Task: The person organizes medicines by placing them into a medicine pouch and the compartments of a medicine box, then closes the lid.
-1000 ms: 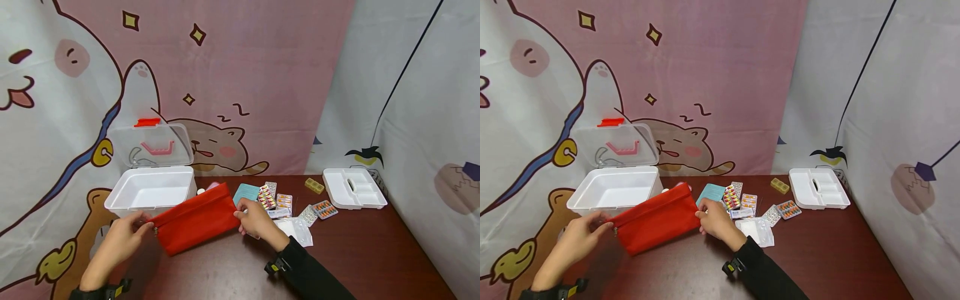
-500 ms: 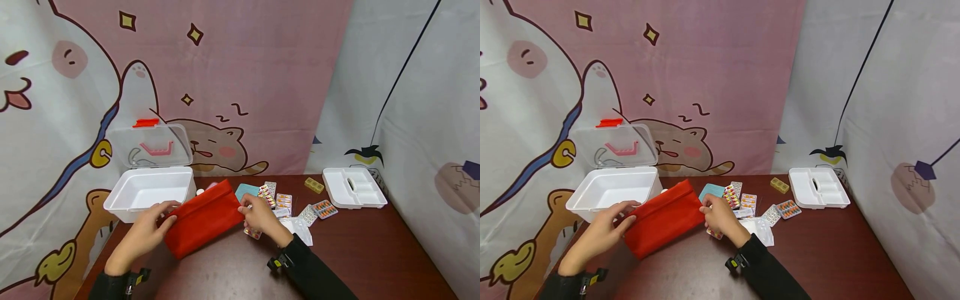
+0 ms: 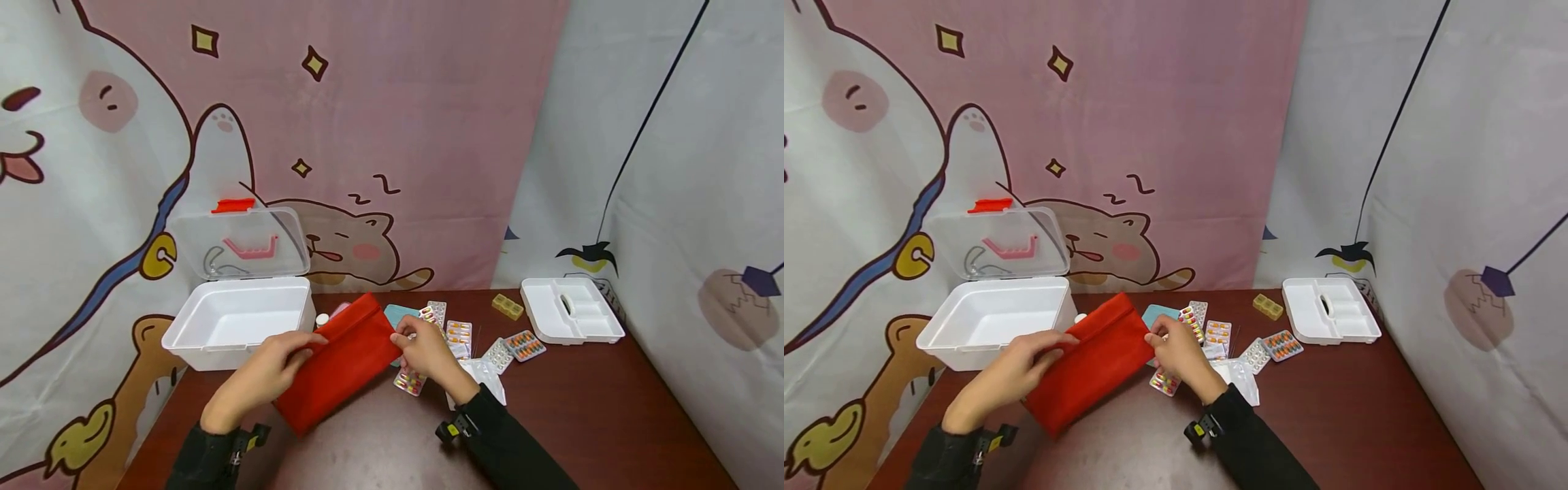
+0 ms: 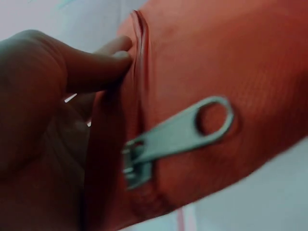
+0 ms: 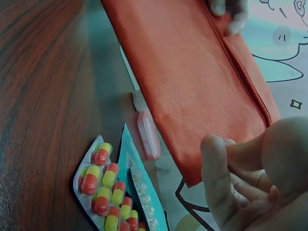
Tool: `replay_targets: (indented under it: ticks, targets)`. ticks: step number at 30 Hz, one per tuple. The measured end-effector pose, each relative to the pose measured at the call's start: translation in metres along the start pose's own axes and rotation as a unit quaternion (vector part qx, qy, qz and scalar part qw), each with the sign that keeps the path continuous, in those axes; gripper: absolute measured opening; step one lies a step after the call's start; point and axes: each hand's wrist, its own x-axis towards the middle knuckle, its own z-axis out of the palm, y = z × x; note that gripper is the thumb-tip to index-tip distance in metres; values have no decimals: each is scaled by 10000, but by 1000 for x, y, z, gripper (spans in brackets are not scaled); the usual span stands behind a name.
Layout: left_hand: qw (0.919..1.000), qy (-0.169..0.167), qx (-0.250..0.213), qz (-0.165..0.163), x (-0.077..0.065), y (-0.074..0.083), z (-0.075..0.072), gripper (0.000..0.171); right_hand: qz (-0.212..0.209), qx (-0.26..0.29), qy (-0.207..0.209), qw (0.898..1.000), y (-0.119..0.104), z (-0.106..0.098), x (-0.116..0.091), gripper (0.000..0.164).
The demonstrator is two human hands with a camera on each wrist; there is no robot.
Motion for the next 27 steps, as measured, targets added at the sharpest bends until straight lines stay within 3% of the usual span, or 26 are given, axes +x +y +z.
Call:
replay_targets:
  ticks: [3,7,11,14,18,23,27]
  targets:
    - [9998,153,79,30,3,10,-5,34,-245,-522,415,9975,-2,1,0,8]
    - [9996,227,166,15,8,26,-11,38,-643,-1154,1106,9851,-11,5,-3,32]
    - [9989,249,392,9,12,40,-14,39,-1359,-1130,1439,9737,-25,12,-11,39]
    - [9985,180,505,-101,16,48,-15,38,-2205,-1215,1343,9584,-35,19,-19,32]
    - [9985,-8,475,-283,19,53,-14,38,-3161,-1707,810,9297,-42,29,-27,31]
    - [9985,-83,395,-365,20,54,-10,39,-3512,-2403,167,9048,-41,40,-32,43]
    - [9988,2,396,-285,19,54,-9,40,-3657,-2805,88,8874,-38,45,-32,49]
